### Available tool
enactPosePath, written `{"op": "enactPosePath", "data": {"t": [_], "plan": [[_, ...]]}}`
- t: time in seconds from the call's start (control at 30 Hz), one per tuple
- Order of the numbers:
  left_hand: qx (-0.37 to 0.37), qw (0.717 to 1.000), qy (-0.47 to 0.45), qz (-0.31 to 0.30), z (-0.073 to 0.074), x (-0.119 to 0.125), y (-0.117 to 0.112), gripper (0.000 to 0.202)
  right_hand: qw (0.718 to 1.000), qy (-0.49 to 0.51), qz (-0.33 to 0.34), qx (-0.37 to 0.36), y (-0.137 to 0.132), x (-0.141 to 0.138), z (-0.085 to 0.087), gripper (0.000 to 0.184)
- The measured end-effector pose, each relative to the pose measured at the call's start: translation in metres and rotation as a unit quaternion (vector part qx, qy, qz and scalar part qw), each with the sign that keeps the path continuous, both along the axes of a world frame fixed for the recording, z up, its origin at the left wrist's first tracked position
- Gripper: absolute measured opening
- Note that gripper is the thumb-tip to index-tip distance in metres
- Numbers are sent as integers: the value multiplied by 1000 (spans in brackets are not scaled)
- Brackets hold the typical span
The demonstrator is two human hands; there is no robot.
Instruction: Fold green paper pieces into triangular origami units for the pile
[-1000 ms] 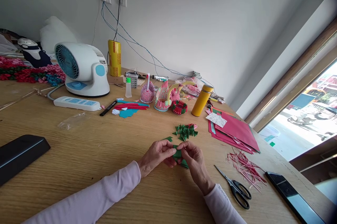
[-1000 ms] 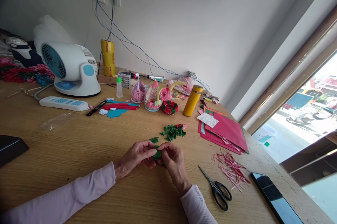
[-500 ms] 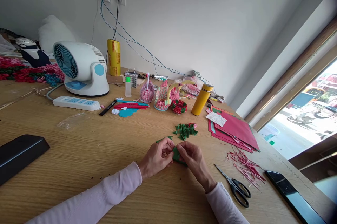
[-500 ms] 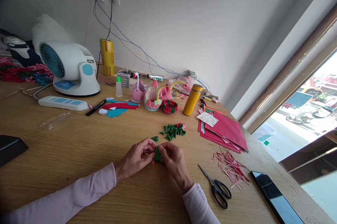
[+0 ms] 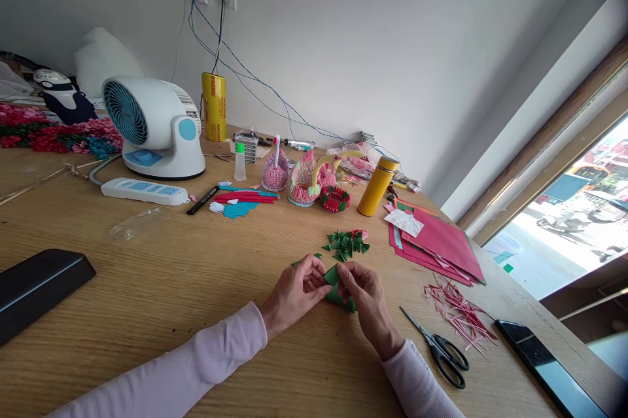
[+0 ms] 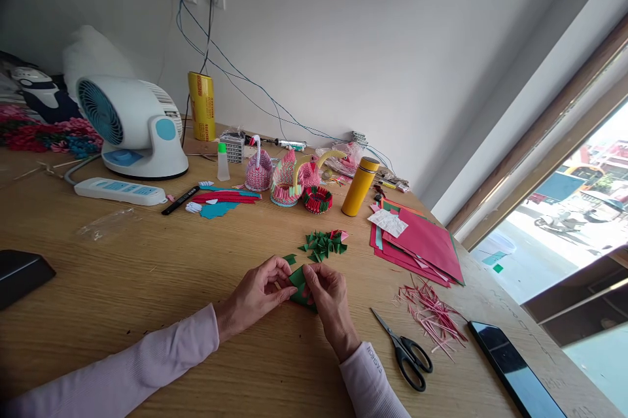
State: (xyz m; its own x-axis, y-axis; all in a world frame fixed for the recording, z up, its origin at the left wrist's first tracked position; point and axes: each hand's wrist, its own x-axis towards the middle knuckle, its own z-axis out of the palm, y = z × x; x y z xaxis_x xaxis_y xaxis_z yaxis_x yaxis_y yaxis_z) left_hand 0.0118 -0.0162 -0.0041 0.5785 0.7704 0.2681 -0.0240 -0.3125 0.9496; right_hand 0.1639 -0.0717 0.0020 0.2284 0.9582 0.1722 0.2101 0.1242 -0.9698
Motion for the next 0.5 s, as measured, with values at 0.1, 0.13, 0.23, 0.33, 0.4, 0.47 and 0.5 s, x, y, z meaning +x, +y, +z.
{"op": "enactPosePath", "data": {"t": [0.1, 0.13, 0.23, 0.33, 0.4, 0.47, 0.5], "plan": [[-45, 999, -9, 1, 2, 1, -1, 23, 1000, 14, 0, 2, 0, -2, 0, 36], [-58, 998, -10, 2, 3, 0, -2, 23, 1000, 17, 0, 3, 0, -3, 0, 36], [-69, 997, -10, -14, 4, 0, -3, 20, 1000, 17, 0, 14, 0, -5, -1, 36], [-79, 997, -9, -15, 3, -1, -2, 20, 1000, 6, -5, 24, -1, -6, -2, 35], [-75, 997, -5, -14, 2, -1, -1, 19, 1000, 0, -9, 27, -1, -6, -1, 35], [-61, 998, 0, -18, 2, -2, -1, 19, 1000, -5, -4, 27, -2, -6, 2, 36], [-55, 998, 1, -23, 2, -2, 0, 20, 1000, -7, 1, 27, -3, -6, 3, 37]]}}
